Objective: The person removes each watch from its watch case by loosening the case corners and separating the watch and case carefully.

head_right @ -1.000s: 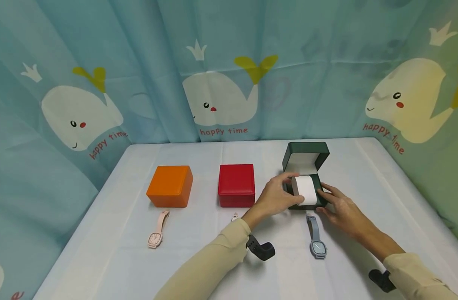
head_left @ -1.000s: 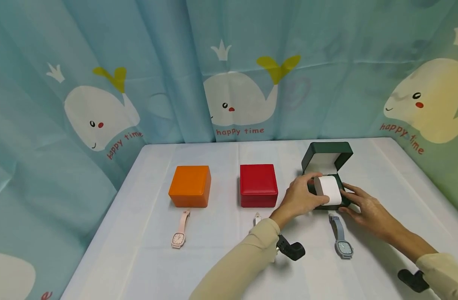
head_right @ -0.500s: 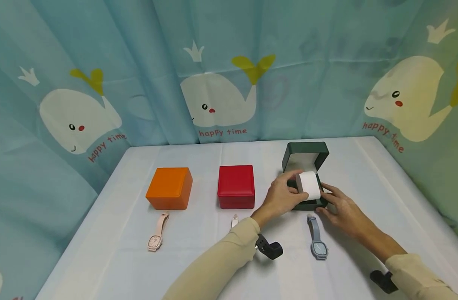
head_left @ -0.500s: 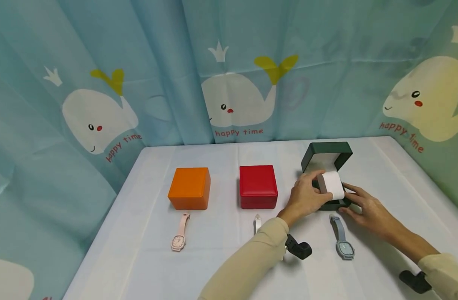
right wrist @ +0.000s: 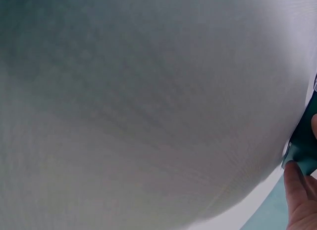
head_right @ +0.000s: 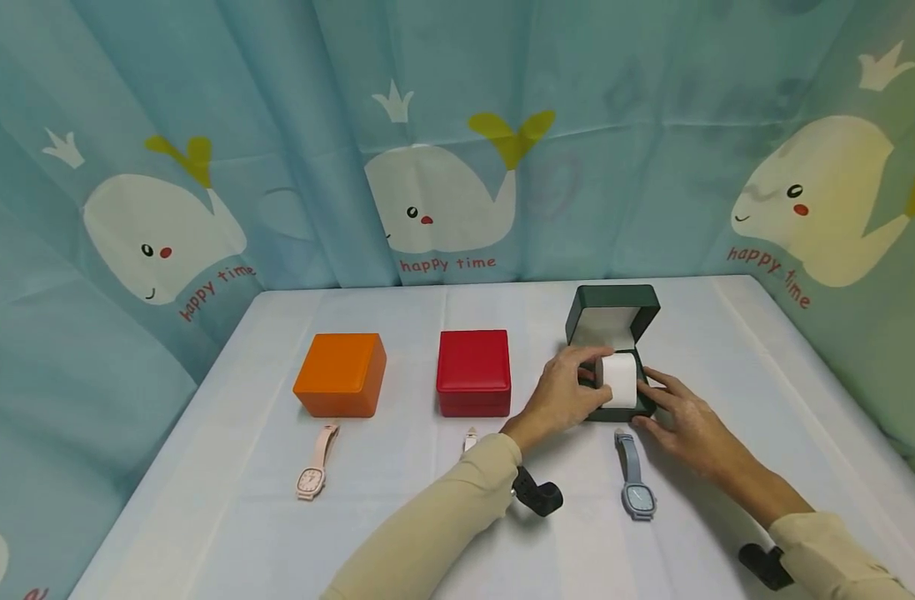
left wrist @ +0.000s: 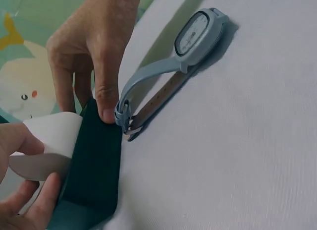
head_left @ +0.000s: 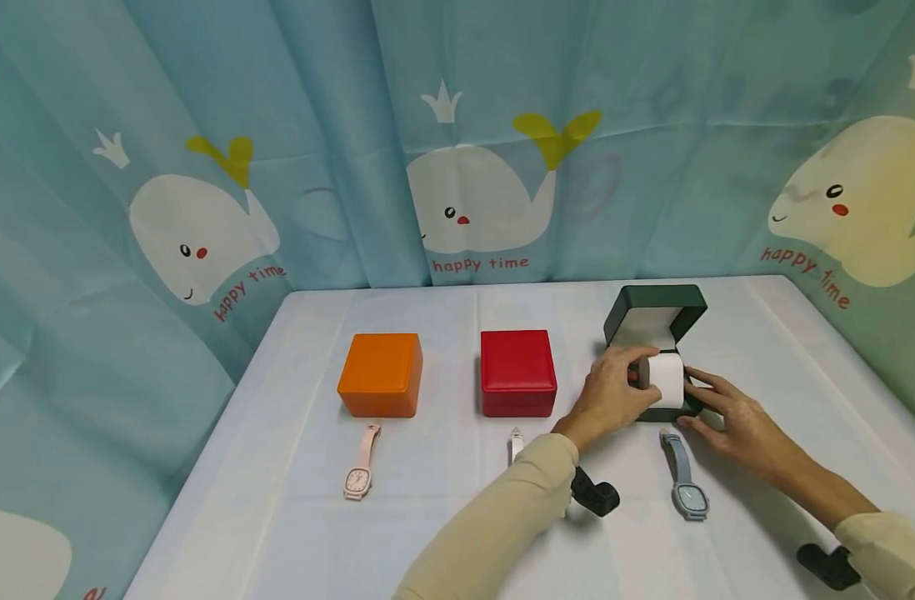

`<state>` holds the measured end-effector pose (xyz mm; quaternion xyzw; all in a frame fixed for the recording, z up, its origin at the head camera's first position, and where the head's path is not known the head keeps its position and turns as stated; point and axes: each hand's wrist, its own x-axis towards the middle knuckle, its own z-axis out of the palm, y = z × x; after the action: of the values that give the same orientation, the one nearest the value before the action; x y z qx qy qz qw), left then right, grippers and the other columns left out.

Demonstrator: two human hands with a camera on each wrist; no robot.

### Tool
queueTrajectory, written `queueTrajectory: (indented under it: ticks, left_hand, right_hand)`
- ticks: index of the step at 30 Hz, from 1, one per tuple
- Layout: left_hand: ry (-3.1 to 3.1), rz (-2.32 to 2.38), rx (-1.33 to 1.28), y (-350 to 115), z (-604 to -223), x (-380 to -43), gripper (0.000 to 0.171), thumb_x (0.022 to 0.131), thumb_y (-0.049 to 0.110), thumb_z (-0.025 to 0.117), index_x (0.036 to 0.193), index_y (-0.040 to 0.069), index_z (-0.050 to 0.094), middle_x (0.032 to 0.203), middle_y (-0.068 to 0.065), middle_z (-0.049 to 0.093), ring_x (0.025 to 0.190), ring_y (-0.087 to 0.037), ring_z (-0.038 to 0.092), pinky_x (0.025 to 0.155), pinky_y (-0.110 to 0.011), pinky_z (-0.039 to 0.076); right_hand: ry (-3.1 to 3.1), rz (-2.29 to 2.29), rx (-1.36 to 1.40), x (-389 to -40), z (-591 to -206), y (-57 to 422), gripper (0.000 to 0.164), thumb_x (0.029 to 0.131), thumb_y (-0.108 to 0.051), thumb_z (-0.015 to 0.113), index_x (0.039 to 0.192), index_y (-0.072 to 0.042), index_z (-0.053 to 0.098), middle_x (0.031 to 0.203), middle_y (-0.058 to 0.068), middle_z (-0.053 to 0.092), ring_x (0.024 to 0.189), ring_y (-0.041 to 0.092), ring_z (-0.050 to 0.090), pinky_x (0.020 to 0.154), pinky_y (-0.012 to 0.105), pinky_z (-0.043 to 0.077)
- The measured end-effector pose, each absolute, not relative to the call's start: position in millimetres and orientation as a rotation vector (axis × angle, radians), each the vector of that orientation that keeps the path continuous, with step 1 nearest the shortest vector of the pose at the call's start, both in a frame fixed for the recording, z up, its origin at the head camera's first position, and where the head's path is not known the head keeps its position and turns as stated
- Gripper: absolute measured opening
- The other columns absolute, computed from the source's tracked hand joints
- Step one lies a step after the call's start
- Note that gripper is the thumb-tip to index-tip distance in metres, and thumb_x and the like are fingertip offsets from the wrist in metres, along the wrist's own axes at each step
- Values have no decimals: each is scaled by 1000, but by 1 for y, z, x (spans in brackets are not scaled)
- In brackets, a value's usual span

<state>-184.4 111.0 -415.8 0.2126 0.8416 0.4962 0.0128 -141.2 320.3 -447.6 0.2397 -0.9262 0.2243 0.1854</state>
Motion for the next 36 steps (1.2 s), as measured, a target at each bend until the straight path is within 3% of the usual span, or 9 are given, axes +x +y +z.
queueTrajectory:
  ticks: [5,13,20,28,33,36]
  left_hand:
    - [2635,1540,639,113,-417,-185,49,88,11,75,136,17,66,117,3,59,100,-3,53,82,-14,43]
    - [2738,1404,640,119,-419,-185,50,92,8,72,141,13,63,128,-2,60,114,-6,55,97,-17,42]
    - [2888,1128,643,124,-416,-186,52,93,14,71,144,13,60,128,-3,57,116,-7,55,98,-15,40]
    - [2996,721,553,138,-406,-188,56,96,31,70,145,9,54,125,-7,45,113,-13,52,94,-19,45]
    - [3007,474,447,150,-402,-189,59,97,41,65,146,11,50,126,-6,46,107,-15,53,89,-21,47]
    - [3057,311,425,154,-405,-190,61,97,49,62,145,14,50,125,-4,47,102,-13,52,82,-19,47]
  right_hand:
    - [-2633,645,644,-140,-448,320,57,68,6,89,119,16,65,135,30,51,108,55,59,79,60,49]
    - [-2633,638,635,-139,-448,323,60,69,4,89,123,13,65,136,28,52,111,54,58,78,59,49]
    - [-2636,652,650,-139,-448,323,61,70,5,89,124,15,64,137,29,50,105,51,63,78,56,51]
    - [-2636,698,697,-140,-445,323,62,71,7,87,126,17,61,139,31,48,87,42,71,71,34,56]
    - [-2628,719,702,-141,-447,324,61,70,9,87,125,18,61,138,31,47,81,38,72,69,14,53]
    - [-2636,727,700,-140,-448,323,61,71,9,86,126,18,60,138,32,47,81,37,72,68,18,55]
